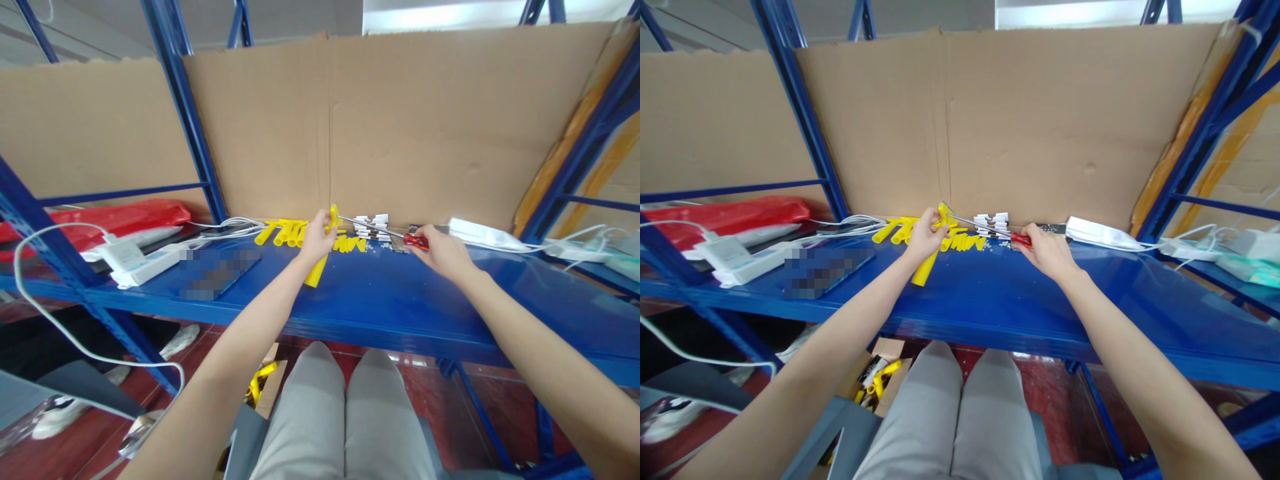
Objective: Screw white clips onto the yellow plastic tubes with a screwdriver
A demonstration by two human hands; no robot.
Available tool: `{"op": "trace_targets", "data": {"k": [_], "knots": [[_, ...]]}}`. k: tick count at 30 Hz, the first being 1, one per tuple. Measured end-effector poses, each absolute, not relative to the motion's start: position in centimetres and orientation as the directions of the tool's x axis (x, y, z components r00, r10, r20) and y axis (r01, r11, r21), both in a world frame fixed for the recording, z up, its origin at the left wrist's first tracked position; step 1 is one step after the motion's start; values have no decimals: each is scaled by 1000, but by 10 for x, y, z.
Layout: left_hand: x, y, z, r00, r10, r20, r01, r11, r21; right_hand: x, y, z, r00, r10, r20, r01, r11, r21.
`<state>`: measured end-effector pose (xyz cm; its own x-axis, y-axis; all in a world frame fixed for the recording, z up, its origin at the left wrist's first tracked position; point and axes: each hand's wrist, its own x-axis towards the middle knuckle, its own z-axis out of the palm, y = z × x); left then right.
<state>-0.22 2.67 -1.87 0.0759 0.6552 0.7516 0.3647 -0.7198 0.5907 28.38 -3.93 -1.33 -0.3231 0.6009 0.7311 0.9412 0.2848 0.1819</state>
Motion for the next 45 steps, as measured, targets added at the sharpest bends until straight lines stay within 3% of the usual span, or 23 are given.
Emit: {"op": "trace_targets", "data": {"k": [8,16,23,31,39,45], "knots": [[1,30,-22,60,647,760,328,-732,597,284,-43,-11,-401,493,772,906,338,254],[-4,36,-23,60,650,757,396,-712,580,283,-38,-15,-338,573,747,932,315,180],[-1,30,-21,76,647,759,423,-710,563,284,-42,-11,-367,520,771,921,322,220],[-3,33,-22,76,622,779,448,-719,530,280,-41,-12,-316,651,690,941,310,138],[-3,31,-22,90,632,769,473,-707,526,281,-44,-12,-331,558,761,939,273,208],[-4,34,-22,77,634,769,469,-704,533,278,-42,-13,-379,590,713,920,322,223]]}}
